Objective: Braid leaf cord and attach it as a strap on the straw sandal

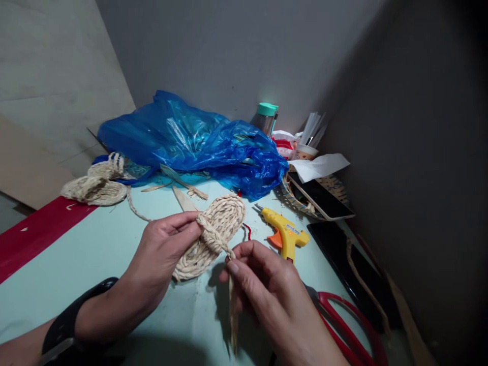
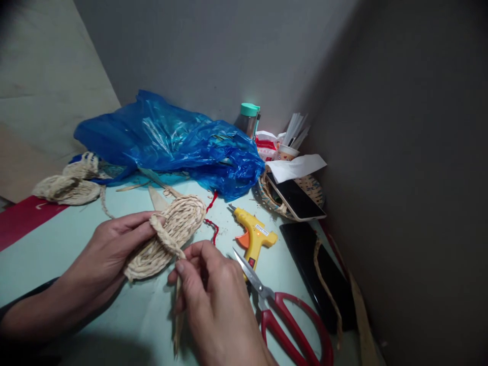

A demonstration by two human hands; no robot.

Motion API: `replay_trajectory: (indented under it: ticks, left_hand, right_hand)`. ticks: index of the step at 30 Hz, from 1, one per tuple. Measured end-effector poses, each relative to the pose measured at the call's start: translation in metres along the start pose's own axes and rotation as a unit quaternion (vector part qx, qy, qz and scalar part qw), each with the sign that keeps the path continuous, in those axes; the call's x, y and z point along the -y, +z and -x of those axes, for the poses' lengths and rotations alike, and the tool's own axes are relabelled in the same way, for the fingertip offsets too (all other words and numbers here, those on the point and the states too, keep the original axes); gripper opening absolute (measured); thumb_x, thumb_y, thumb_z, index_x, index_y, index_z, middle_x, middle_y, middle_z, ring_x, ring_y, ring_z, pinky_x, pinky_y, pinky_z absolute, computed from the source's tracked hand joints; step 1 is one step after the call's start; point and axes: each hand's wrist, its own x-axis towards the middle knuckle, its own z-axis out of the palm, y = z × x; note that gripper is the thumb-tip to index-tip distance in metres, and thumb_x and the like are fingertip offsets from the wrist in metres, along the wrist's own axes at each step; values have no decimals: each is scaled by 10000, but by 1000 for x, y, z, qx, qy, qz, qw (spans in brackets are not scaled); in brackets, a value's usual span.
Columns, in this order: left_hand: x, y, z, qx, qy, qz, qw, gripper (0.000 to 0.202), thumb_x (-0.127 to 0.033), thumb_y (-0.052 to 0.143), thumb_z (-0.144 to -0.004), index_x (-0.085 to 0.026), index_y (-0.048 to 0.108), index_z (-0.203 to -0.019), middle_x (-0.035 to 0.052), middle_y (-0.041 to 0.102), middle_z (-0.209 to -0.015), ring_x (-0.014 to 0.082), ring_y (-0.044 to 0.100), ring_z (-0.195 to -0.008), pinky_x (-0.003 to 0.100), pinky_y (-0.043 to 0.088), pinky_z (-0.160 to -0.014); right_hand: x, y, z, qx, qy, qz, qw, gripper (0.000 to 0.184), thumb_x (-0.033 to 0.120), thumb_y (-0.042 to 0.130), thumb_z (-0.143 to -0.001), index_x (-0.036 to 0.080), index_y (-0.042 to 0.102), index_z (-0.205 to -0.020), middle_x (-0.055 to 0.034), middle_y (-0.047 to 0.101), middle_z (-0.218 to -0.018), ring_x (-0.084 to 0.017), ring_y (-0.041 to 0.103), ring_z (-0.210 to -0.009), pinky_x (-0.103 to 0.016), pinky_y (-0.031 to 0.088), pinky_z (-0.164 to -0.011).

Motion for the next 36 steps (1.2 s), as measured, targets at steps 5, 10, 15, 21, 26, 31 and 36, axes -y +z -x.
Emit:
replay_trajectory:
  ticks: [5, 10, 15, 21, 26, 31, 36]
  left_hand:
    - [0, -3, 4, 50, -20, 53, 997, 234, -133, 718, -743, -182, 763, -967, 29, 795, -882, 199, 736, -753, 235, 563, -618]
    - [-6, -6, 9, 87, -31, 64, 994, 233, -134, 720, -732, -166, 766, -958, 43, 790, -844, 201, 727, -693, 252, 571, -593]
    - [-9, -9, 12, 115, -16, 38, 993, 177, -152, 733, -736, -170, 781, -905, 28, 771, -740, 160, 692, -620, 222, 544, -584]
    - [-15, -11, 14, 110, 51, -47, 991, 213, -240, 774, -707, -183, 806, -910, 34, 776, -723, 183, 679, -594, 241, 532, -565]
    - [-22, -13, 20, 25, 234, -201, 951, 147, -236, 764, -700, -241, 832, -830, 34, 804, -791, 251, 711, -769, 288, 562, -707]
    - [-20, -17, 26, -4, 394, -288, 873, 183, -237, 713, -771, -279, 831, -904, 17, 800, -820, 210, 706, -741, 262, 542, -716]
    - [-22, -15, 19, 66, 325, -269, 904, 155, -244, 709, -784, -263, 837, -869, 42, 810, -849, 217, 724, -784, 249, 538, -727]
  right_hand:
    - [-7, 5, -4, -27, 7, -81, 996, 235, 429, 555, -959, 209, 479, -985, 25, 631, -717, -73, 532, -503, -171, 386, -439]
    - [-3, 10, -5, 21, -10, -156, 987, 266, 407, 599, -925, 205, 454, -1019, 12, 627, -799, -71, 534, -514, -187, 425, -457]
    - [8, 8, 1, 46, 0, -197, 979, 369, 412, 708, -827, 208, 453, -998, 30, 582, -770, -73, 538, -534, -181, 432, -464]
    - [14, -2, 1, 96, 23, -153, 983, 408, 373, 721, -821, 211, 441, -1069, 9, 680, -811, -69, 551, -497, -167, 403, -439]
    - [19, -22, 3, 97, 11, -36, 995, 413, 394, 743, -811, 207, 553, -1125, -20, 706, -903, -100, 611, -593, -196, 402, -488]
    - [27, -45, 6, 65, -28, 5, 997, 653, 414, 779, -769, 203, 520, -1330, -65, 719, -1050, -130, 634, -727, -224, 448, -571]
    - [33, -52, 4, -42, -97, 59, 993, 463, 545, 543, -925, 154, 641, -1154, -92, 705, -965, -128, 580, -652, -225, 398, -501]
